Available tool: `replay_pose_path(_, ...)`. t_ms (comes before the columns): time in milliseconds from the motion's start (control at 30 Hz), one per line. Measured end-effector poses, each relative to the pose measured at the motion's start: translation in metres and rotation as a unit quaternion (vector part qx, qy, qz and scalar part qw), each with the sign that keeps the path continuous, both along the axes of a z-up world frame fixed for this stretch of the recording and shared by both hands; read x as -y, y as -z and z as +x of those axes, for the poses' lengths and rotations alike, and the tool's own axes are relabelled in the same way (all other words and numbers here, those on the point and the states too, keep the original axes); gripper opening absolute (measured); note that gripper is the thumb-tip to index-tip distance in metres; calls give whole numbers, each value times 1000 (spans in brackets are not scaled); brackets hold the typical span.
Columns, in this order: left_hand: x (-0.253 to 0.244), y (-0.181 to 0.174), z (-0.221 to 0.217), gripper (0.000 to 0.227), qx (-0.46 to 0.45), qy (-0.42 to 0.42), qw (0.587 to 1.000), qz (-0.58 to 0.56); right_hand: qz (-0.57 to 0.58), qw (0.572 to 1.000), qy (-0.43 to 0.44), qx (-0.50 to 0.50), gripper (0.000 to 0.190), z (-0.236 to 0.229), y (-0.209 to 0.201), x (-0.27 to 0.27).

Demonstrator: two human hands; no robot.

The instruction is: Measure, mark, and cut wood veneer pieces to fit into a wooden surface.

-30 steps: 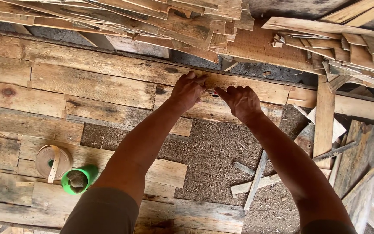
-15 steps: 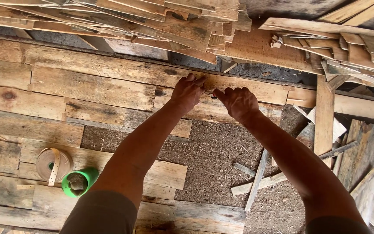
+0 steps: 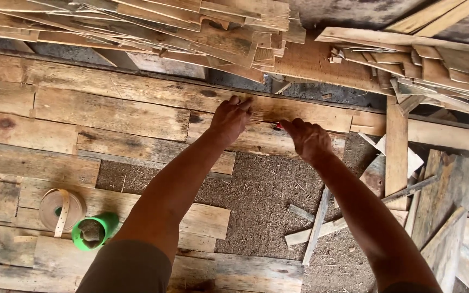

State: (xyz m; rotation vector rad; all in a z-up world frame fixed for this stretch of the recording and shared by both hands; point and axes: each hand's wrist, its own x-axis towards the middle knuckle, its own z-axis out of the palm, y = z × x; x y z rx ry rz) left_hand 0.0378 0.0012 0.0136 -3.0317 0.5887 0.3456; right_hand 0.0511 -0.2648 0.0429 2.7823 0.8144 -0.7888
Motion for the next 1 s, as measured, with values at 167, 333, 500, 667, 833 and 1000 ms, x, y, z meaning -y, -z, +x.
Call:
replay_pose_path(167, -4, -1, -5, 54, -48, -22, 998, -39, 63, 993, -71, 67, 100, -15, -21, -7)
replay_pose_path(333, -5, -23, -14, 68, -59, -22, 997, -51, -77, 994, 3, -79, 124, -25, -88, -42)
replay_pose_path(500, -11, 50, -31, 94, 46, -8, 986, -158, -103, 993, -37, -52, 130, -35, -79, -42)
replay_pose_path(667, -13, 12, -67, 107, 44, -36, 990, -130, -91, 993, -36, -62, 123, -21, -70, -34)
replay_pose_path(833, -14, -8, -110, 115, 69, -163, 974, -142, -106, 989, -34, -99, 128, -13, -91, -40)
replay_pose_path(1000, -20, -12, -141, 118, 30, -188, 975, -115, -18, 995, -10, -96, 120, -11, -75, -32)
